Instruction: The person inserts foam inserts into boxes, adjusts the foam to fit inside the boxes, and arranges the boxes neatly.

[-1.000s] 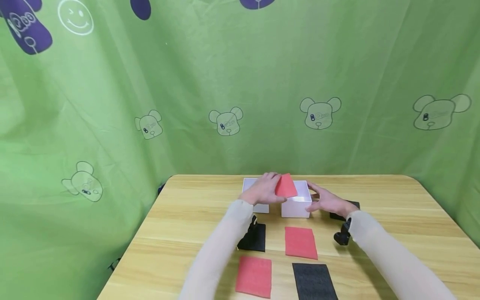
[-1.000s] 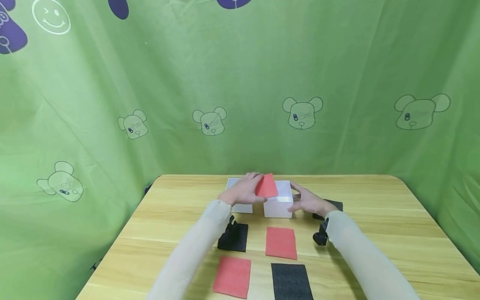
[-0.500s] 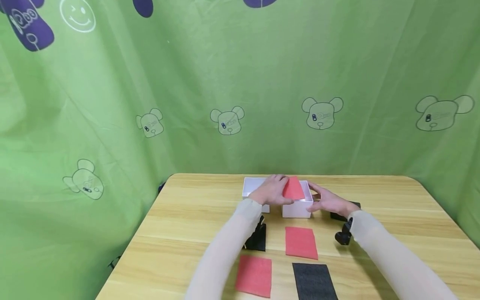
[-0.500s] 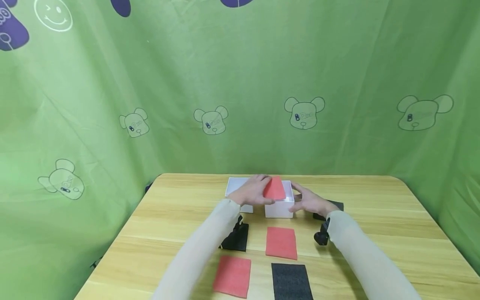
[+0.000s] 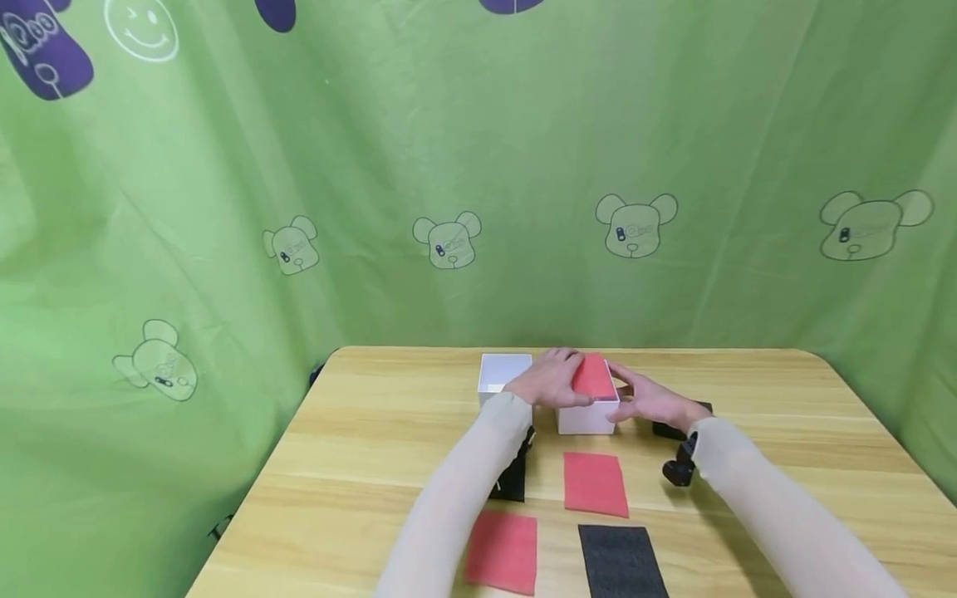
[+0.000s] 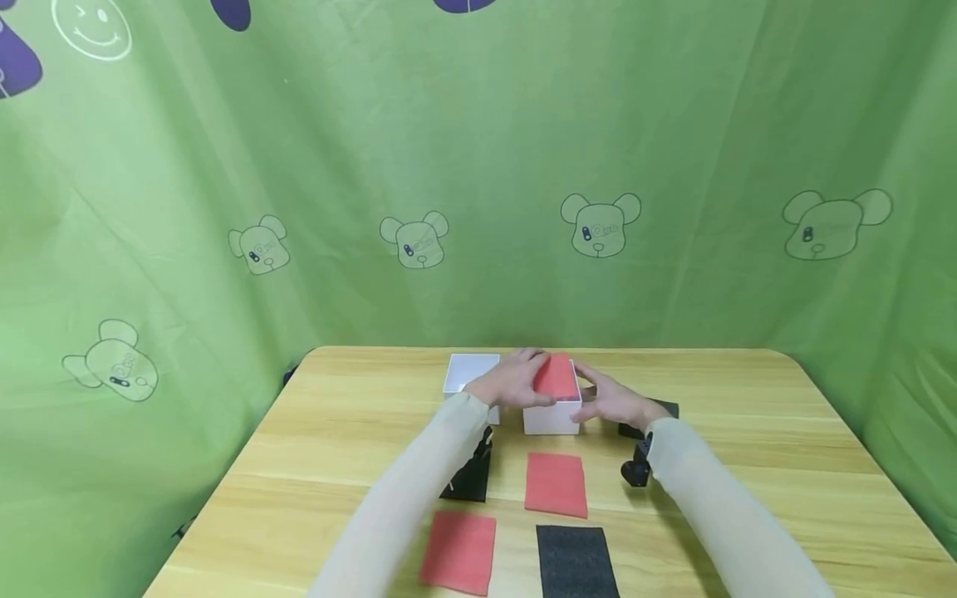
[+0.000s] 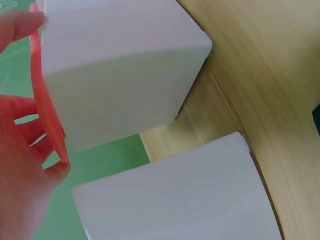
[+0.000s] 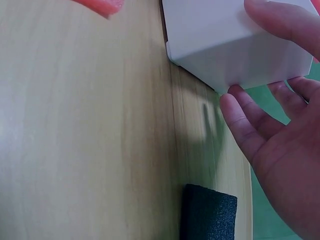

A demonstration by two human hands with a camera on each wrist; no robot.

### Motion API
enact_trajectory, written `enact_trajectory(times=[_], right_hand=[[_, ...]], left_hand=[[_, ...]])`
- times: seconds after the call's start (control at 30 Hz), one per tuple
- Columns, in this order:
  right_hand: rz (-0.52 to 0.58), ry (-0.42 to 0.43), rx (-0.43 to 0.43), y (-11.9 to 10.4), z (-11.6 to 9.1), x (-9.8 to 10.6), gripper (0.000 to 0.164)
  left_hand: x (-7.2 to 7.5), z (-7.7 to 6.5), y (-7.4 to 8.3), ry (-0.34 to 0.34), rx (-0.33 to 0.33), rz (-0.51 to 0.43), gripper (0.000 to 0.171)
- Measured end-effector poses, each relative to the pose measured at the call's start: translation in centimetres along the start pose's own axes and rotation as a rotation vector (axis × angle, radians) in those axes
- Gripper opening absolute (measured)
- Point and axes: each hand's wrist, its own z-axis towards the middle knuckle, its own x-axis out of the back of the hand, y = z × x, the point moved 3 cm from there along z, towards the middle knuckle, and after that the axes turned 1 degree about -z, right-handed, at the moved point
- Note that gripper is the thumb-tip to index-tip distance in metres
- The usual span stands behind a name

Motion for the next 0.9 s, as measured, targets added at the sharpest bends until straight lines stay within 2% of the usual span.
enact_trajectory(times=[0.3, 0.57, 0.9], right_hand=[[-0.013, 0.013, 0.01, 0.02, 0.01, -0.05, 0.105], [-0.003, 0.01, 0.024, 0.1, 0.0, -0.18, 0.105], [-0.007, 0.014, 0.011, 0.12, -0.14, -0.04, 0.106]], left_hand=[[-0.27, 0.19, 0.37, -0.037, 0.009, -0.031, 0.082], [-0.48, 0.08, 0.4, -0.036, 0.025, -0.046, 0.08], [-0.98, 0.14, 0.29, -0.06, 0.003, -0.011, 0.08]])
